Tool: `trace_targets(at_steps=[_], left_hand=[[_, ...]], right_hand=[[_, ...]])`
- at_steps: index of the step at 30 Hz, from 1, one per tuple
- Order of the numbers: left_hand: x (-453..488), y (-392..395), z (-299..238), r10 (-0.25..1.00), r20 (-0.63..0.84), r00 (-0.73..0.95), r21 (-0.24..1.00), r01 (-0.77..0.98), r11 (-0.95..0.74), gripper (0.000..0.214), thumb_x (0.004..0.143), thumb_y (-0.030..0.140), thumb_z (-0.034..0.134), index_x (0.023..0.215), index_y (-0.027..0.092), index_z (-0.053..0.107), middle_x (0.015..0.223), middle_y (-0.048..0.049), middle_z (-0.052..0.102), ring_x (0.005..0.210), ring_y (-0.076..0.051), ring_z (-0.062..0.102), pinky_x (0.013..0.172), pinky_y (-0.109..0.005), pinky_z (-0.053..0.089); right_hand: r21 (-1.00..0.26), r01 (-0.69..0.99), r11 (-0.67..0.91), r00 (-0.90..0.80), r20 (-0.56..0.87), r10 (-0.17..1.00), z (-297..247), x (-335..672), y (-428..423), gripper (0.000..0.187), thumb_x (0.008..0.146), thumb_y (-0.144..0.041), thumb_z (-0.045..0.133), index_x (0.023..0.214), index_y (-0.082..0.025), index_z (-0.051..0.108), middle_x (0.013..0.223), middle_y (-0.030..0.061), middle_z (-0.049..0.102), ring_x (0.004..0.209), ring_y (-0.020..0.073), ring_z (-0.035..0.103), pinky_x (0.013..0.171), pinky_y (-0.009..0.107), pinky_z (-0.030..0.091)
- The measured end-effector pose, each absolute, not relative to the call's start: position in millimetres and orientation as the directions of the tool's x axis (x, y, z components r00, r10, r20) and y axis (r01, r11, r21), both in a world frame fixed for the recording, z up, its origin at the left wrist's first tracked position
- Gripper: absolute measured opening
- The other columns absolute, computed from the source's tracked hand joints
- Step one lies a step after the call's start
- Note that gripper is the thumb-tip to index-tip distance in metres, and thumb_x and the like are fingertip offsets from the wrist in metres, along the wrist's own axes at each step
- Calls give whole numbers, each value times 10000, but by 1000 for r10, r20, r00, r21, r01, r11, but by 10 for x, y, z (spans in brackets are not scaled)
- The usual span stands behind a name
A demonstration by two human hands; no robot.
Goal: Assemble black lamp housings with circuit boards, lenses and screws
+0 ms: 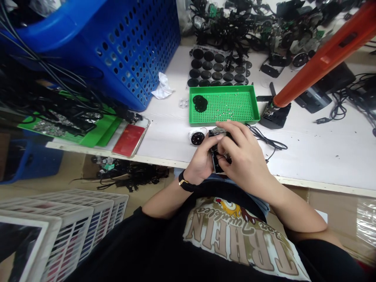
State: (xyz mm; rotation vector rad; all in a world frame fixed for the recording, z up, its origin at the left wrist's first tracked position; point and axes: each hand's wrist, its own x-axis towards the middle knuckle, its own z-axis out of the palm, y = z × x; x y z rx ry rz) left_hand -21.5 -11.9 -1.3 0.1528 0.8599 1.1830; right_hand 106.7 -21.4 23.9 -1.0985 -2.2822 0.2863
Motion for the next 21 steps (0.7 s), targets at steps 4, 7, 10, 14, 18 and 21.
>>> trace_targets(at_steps=[4,7,10,14,18,21], left_hand=[[-319,-195,-66,932,-318,171,585,-739,335,360,726,181,781,1077,220,714,909,5,713,913,-208,708,966,-376,556],[-396,-259,-112,936,-249,251,630,-692,353,899,631,140,830,1470,302,551,1339,-22,704,1281,-305,662,1178,-470,451],[-428,-285,-139,935,-243,259,679,-643,355,1025,632,134,851,1558,335,462,1479,-33,642,1394,-332,597,1232,-498,396],[-433,-279,-182,933,-259,248,698,-620,359,975,663,166,830,1560,308,474,1463,-61,660,1299,-343,659,1177,-523,444],[-433,-278,-223,934,-262,241,701,-618,356,1010,646,166,838,1572,317,465,1414,-58,687,1219,-330,692,1114,-506,488],[-420,-287,-223,936,-252,245,697,-626,351,981,664,150,825,1563,333,478,1418,-49,685,1290,-347,659,1150,-525,462]], right_hand=[[-535,629,565,-379,423,823,231,1039,-230,278,801,-29,572,992,-226,528,1509,206,561,1426,394,516,1097,623,502],[-638,575,512,-326,395,859,224,1056,-214,378,803,-100,631,1135,-222,499,1485,223,540,1504,391,454,1136,620,479],[-727,485,486,-358,341,869,235,1120,-183,562,808,-116,653,1321,-241,460,1512,180,522,1549,354,414,1221,619,421],[-833,336,440,-472,256,844,271,1287,-148,743,841,-135,688,1501,-298,388,1614,120,440,1588,307,364,1309,571,346],[-906,229,356,-473,216,854,220,1409,-151,722,902,-217,736,1530,-344,402,1654,82,403,1585,291,373,1296,531,396],[-927,222,302,-377,204,903,124,1387,-171,753,893,-310,798,1533,-350,403,1660,81,396,1581,300,378,1303,536,389]])
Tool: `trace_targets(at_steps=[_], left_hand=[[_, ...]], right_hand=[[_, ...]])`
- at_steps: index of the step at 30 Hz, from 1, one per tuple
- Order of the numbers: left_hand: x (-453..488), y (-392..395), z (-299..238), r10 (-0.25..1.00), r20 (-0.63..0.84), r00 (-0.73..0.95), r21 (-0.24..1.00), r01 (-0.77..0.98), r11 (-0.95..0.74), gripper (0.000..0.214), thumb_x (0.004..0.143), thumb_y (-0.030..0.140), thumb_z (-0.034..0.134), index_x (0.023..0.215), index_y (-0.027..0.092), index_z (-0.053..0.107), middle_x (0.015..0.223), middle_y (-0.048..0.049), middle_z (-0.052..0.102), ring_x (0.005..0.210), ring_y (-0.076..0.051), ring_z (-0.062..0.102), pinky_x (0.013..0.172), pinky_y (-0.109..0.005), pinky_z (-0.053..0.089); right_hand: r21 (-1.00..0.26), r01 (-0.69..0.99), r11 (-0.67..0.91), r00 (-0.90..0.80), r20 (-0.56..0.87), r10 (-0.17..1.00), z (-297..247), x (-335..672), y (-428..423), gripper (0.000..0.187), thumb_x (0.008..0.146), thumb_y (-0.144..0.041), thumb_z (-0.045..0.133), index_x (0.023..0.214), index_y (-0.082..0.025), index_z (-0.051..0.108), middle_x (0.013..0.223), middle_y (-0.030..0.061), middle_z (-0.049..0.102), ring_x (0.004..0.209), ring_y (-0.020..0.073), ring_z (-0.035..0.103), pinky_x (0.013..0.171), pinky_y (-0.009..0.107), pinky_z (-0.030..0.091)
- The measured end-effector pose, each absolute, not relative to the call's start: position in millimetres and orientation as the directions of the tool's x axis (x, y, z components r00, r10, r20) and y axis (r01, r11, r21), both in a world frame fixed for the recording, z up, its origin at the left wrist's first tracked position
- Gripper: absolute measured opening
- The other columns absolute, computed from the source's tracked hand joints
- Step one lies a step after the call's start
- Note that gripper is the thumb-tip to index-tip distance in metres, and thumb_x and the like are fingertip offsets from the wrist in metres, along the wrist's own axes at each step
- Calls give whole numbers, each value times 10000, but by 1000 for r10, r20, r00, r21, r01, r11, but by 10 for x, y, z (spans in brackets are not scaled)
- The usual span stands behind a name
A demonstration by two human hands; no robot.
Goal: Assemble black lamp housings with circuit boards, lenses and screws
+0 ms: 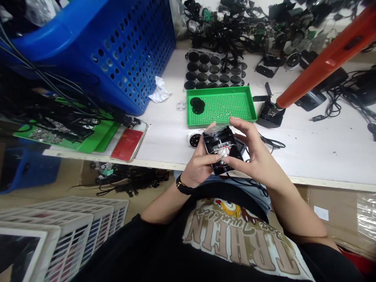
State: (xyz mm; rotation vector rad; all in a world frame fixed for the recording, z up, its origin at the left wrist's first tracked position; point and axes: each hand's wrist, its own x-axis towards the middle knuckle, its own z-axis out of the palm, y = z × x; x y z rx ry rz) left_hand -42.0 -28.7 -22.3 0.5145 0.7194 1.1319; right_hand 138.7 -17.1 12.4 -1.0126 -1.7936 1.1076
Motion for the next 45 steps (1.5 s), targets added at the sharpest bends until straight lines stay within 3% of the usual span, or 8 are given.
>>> trace_targets(at_steps=[10,18,23,26,32,36,41,45], left_hand=[[-418,-300,-150,916,-201,346,590,-704,396,1060,647,194,715,1635,317,350,1510,-78,628,1479,-425,512,1232,-668,363],[-416,-317,-219,938,-176,300,677,-655,336,1070,637,148,777,1615,336,385,1536,-59,606,1477,-395,519,1262,-589,349],[-411,-289,-193,917,-305,256,641,-657,397,1093,562,72,677,1600,294,417,1448,-62,673,1353,-374,625,1197,-580,426],[-411,-260,-142,892,-369,263,599,-666,444,1176,525,52,613,1643,295,339,1335,-63,736,1265,-370,685,1128,-602,487],[-412,-215,-69,897,-377,231,590,-687,425,1200,516,53,570,1658,319,313,1241,-67,782,1165,-388,735,1033,-675,539],[-406,-197,-54,910,-357,212,607,-688,398,1170,526,55,559,1646,322,349,1238,-65,786,1189,-399,730,1047,-697,531],[-379,-179,-25,919,-359,165,632,-681,370,1116,536,69,552,1621,289,407,1236,-63,787,1214,-387,721,1083,-686,519],[-358,-193,-42,930,-346,120,654,-680,331,1082,546,78,566,1599,295,438,1231,-60,785,1232,-388,707,1096,-681,509]], right_hand=[[-925,286,251,-264,176,948,42,1249,-198,747,870,-283,775,1517,-310,402,1634,104,427,1551,302,415,1295,546,383],[-843,393,367,-280,270,921,107,1174,-245,747,868,-205,716,1532,-307,390,1655,124,389,1606,310,329,1316,579,329],[-956,196,217,-311,149,939,124,1271,-235,674,955,-313,706,1545,-358,383,1661,64,420,1563,275,418,1296,520,392],[-989,74,129,-211,111,971,94,1420,-215,558,973,-359,701,1479,-389,466,1634,26,478,1521,251,485,1261,483,444],[-993,12,119,-79,118,990,-165,1682,-293,488,949,-357,729,1405,-338,558,1534,71,607,1335,271,677,1159,498,547],[-963,136,235,-52,230,972,-318,1712,-469,361,972,-306,700,1326,-277,635,1359,102,722,1255,277,721,1118,506,573],[-833,387,396,-136,373,918,-439,1701,-513,378,973,-241,684,1347,-272,644,1307,101,767,1321,286,689,1181,556,520],[-773,425,472,-124,467,876,-540,1697,-461,169,980,-190,672,1116,-273,727,1035,34,835,1105,258,795,1132,531,575]])
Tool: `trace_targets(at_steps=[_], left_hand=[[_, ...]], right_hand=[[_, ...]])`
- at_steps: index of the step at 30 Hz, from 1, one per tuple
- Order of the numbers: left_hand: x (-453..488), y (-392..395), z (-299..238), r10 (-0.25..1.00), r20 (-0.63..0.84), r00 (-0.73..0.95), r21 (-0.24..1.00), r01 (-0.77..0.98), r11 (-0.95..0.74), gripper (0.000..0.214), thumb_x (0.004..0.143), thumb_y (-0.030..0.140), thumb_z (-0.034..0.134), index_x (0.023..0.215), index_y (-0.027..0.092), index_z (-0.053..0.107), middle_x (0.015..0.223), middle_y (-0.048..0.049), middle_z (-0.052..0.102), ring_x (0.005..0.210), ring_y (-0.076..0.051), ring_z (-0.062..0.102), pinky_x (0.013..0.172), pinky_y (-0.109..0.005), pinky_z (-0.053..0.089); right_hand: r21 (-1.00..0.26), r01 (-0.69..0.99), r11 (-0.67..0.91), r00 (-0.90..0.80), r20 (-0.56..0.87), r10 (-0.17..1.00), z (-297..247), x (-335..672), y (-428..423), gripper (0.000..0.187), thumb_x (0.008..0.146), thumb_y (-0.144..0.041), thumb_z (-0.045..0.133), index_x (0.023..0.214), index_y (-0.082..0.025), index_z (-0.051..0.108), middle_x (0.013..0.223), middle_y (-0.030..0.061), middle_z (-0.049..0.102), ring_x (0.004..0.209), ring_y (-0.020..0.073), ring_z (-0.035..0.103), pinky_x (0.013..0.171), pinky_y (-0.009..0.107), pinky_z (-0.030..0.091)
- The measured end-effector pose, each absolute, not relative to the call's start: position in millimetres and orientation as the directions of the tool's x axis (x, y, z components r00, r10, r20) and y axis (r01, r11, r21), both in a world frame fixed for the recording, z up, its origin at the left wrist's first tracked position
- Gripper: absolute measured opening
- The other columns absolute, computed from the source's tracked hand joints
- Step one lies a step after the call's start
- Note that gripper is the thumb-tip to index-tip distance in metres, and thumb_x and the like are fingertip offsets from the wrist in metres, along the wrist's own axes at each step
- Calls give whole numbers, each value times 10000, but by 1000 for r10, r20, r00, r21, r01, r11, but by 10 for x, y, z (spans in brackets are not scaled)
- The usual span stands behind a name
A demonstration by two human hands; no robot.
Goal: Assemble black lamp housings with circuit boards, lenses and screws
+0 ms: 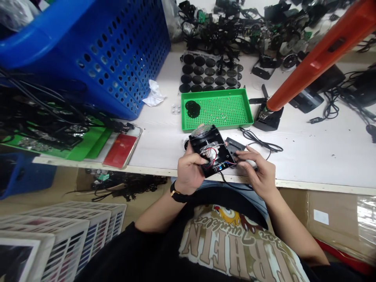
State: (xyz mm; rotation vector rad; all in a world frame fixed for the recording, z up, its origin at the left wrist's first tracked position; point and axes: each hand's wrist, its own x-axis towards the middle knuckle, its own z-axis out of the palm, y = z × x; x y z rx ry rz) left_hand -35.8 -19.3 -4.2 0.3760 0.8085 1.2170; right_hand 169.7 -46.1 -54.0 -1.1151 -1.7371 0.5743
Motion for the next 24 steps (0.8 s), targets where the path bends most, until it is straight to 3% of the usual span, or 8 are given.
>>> trace_targets(at_steps=[3,6,10,14,17,21,24], left_hand=[[-356,-222,-103,941,-331,76,672,-681,291,1059,573,77,601,1592,318,439,1348,-59,732,1279,-371,678,1141,-657,481],[-352,-250,-162,946,-316,71,673,-686,276,1040,622,102,683,1598,344,419,1443,-67,668,1349,-357,629,1201,-614,435],[-327,-275,-186,959,-274,79,716,-649,258,1176,645,112,835,1642,413,289,1541,-74,586,1424,-344,580,1230,-569,416],[-311,-299,-217,967,-242,81,751,-615,240,1357,628,95,927,1657,509,145,1617,-73,508,1371,-332,637,1209,-562,443],[-315,-322,-266,963,-243,119,742,-616,263,1416,646,138,950,1669,510,44,1562,-82,559,1359,-325,650,1204,-565,440],[-298,-363,-284,966,-235,106,754,-608,250,1406,653,176,964,1675,500,54,1538,-66,581,1428,-311,589,1225,-527,415],[-262,-394,-255,971,-225,85,772,-592,231,1413,660,183,966,1679,497,39,1571,-55,547,1402,-285,597,1206,-474,439]], right_hand=[[-761,455,462,-31,505,863,-573,1693,-494,169,965,-199,707,1114,-263,756,985,38,844,867,228,826,866,403,685],[-732,516,446,20,530,848,-542,1690,-552,163,956,-227,725,1111,-258,767,962,57,848,757,227,819,668,349,679],[-654,551,517,-12,614,789,-461,1690,-575,165,937,-167,721,1048,-278,770,905,38,843,735,223,805,636,352,662],[-631,560,536,-27,633,773,-424,1683,-560,213,927,-140,714,1074,-284,768,896,34,838,715,220,792,630,355,651],[-618,576,536,-30,639,769,-419,1661,-562,187,931,-149,706,1054,-278,762,918,49,833,803,243,808,714,404,678],[-542,642,542,-35,685,727,-402,1624,-586,217,930,-136,711,1081,-286,752,914,53,796,795,224,779,686,377,658],[-456,704,544,-129,671,730,-363,1596,-607,264,948,-122,689,1159,-273,739,914,57,778,751,192,749,647,318,613]])
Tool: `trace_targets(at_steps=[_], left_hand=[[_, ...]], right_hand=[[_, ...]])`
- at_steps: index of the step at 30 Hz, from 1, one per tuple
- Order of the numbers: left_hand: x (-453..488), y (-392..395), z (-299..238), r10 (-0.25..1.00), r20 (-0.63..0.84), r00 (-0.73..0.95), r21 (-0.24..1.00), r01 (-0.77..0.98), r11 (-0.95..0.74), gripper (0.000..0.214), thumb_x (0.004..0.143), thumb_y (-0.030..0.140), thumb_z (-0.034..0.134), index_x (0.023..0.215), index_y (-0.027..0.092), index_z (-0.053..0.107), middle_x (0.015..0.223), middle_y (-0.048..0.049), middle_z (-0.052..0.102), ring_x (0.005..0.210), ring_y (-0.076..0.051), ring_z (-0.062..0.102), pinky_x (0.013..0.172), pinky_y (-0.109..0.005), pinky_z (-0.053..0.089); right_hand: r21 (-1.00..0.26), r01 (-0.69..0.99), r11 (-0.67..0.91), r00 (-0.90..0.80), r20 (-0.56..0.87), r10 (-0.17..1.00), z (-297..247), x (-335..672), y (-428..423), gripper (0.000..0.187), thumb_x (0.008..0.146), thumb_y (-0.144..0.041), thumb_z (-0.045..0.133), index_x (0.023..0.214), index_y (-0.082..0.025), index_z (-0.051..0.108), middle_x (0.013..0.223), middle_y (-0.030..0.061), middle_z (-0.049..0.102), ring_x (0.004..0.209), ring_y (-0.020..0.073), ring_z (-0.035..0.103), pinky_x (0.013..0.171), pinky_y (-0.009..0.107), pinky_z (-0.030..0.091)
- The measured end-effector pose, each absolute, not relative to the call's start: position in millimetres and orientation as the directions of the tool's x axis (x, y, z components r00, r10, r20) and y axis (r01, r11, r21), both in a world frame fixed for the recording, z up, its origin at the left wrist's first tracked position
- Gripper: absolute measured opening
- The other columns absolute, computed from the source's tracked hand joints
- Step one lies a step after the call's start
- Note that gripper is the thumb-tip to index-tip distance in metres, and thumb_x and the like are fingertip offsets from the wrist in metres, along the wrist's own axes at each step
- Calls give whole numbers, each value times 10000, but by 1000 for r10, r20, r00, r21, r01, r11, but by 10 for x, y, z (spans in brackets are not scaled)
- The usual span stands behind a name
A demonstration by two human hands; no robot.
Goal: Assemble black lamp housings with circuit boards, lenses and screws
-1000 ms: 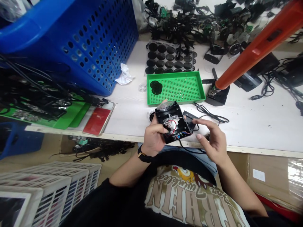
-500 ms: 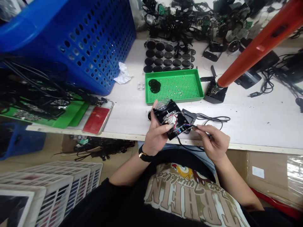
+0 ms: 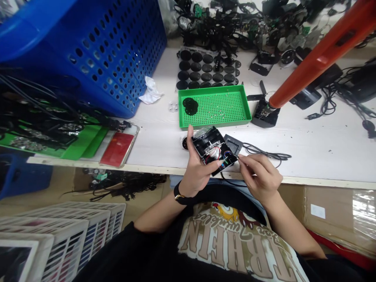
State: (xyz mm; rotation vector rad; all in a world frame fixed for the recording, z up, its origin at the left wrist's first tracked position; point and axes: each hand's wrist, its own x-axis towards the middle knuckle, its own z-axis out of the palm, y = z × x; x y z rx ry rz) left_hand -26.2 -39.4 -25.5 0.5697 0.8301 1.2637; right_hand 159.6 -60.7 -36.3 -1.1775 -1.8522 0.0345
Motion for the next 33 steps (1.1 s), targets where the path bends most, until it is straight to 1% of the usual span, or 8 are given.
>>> trace_targets(at_steps=[4,9,13,18,24,27,30,33], left_hand=[[-228,-423,-254,982,-187,18,826,-538,167,1418,670,183,970,1684,492,28,1587,-40,517,1323,-241,621,1149,-374,476],[-242,-440,-300,990,-139,23,873,-470,134,1409,696,250,981,1680,512,6,1555,-32,539,1315,-239,618,1184,-369,443],[-267,-436,-285,991,-126,40,886,-444,131,1408,715,276,977,1674,523,-24,1500,-30,584,1291,-246,639,1198,-393,435],[-267,-423,-281,993,-115,27,898,-424,116,1378,725,259,965,1676,525,4,1532,-31,552,1323,-261,624,1210,-425,431],[-253,-434,-249,993,-120,-20,916,-388,103,1344,690,265,974,1668,536,92,1615,-26,468,1488,-329,496,1243,-483,408],[-244,-456,-226,990,-130,-47,920,-379,103,1358,678,284,982,1663,550,85,1651,-15,425,1507,-339,473,1232,-480,427],[-239,-471,-266,994,-96,-58,932,-355,69,1334,725,307,960,1662,553,43,1645,-16,430,1465,-314,522,1241,-476,416],[-245,-461,-376,997,42,-65,967,-248,-57,1343,764,376,937,1657,540,-52,1635,-41,427,1418,-297,561,1249,-506,402]], right_hand=[[-382,800,463,-214,540,814,-236,1516,-621,183,1005,-158,606,1132,-213,726,868,52,758,672,154,678,596,288,505],[-310,907,286,-135,430,893,-43,1359,-617,212,996,-203,530,870,-197,700,719,31,699,558,149,564,515,313,293],[-336,917,215,-65,405,912,11,1304,-596,204,969,-219,518,834,-196,669,700,33,702,550,148,561,528,296,258],[-346,920,186,-55,354,934,4,1334,-570,217,967,-252,505,835,-186,665,665,36,673,517,149,521,539,290,227],[-559,824,87,-48,84,995,55,1411,-471,148,887,-250,520,798,-209,630,633,15,646,569,163,527,606,283,301],[-660,751,20,-54,-31,998,89,1429,-435,126,871,-242,523,775,-216,600,600,-15,605,546,143,473,612,282,321],[-744,668,6,-46,-33,998,99,1417,-445,128,884,-232,529,777,-215,597,601,-34,589,537,124,463,599,269,344],[-809,586,53,-35,40,999,77,1383,-491,132,903,-223,546,791,-206,615,632,-33,618,547,111,507,588,250,387]])
